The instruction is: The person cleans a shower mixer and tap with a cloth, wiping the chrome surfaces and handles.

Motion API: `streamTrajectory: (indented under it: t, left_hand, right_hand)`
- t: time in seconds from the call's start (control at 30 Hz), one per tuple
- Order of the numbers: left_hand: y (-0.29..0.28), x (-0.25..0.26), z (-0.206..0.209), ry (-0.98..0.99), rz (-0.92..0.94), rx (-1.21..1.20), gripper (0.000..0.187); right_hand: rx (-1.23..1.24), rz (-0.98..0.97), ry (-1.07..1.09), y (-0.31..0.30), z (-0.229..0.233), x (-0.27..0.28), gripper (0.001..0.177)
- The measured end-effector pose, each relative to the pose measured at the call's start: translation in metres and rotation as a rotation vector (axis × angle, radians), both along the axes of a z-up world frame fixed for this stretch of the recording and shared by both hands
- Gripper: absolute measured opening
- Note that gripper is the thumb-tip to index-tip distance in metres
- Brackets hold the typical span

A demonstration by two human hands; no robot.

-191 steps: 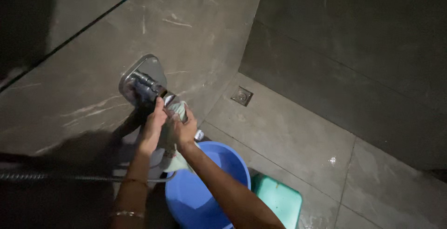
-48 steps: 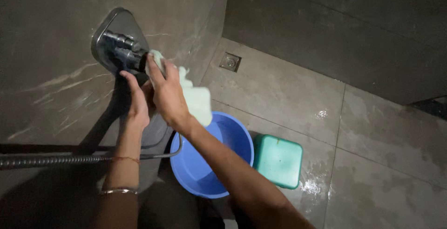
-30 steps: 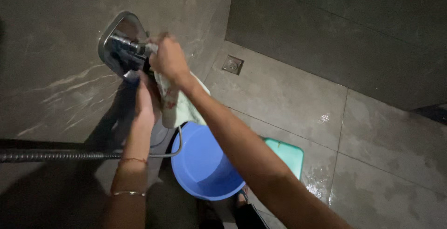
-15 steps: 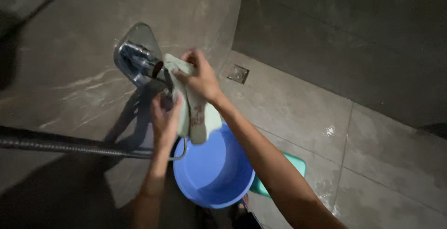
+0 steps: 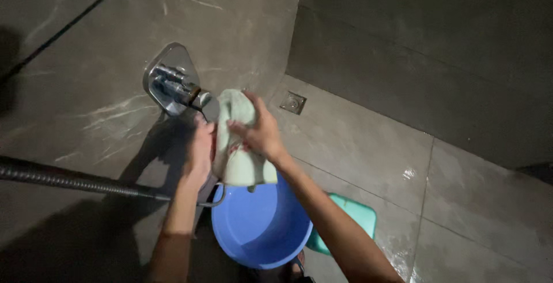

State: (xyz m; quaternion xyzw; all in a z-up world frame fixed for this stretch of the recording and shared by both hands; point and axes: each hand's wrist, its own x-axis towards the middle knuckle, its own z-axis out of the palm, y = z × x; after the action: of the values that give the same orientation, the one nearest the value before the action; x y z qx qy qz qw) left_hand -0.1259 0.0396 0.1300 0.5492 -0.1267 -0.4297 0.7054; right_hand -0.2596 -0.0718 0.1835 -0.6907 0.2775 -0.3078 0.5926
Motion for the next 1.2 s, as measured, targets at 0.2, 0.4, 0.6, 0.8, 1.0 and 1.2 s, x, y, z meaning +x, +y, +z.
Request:
streamTrajectory:
  t: [0.2,0.4,0.6,0.8,1.0,1.2]
  left_hand:
    - [0.004,0.043,-0.032,-0.852,0.329,0.222,0.024]
    - [-0.001,0.07,-0.01,-1.124,0.538,0.232,0.018]
    - [0.0,0.052,0.059,-1.06,0.609,0.192,0.005]
    - [-0.007,0.051,0.066,-0.961,0.588,0.133,0.017]
    - [-0.014,0.068,0.056,-0.589,0.425,0.181,0.035]
    - [0.015,0.056,0.101,-0.584,0.404,0.401,0.039]
  right_hand:
    - [0.158,-0.169,-0.063,-0.019,0.013,0.047,0.083]
    - [-0.656,-0.075,0.218,0.032,-0.014,0.1,0.091]
    - [-0.737,0.178,0.11,0.022,-0.001,0.058,0.082]
    - [-0.535,0.073,0.191,-0.025,0.022,0.027,0.065]
    - [-0.598,0.119,-0.066,0.002,0.068,0.081,0.076]
    - [-0.238,-0.13,0.14,0.035,0.091,0.139,0.079]
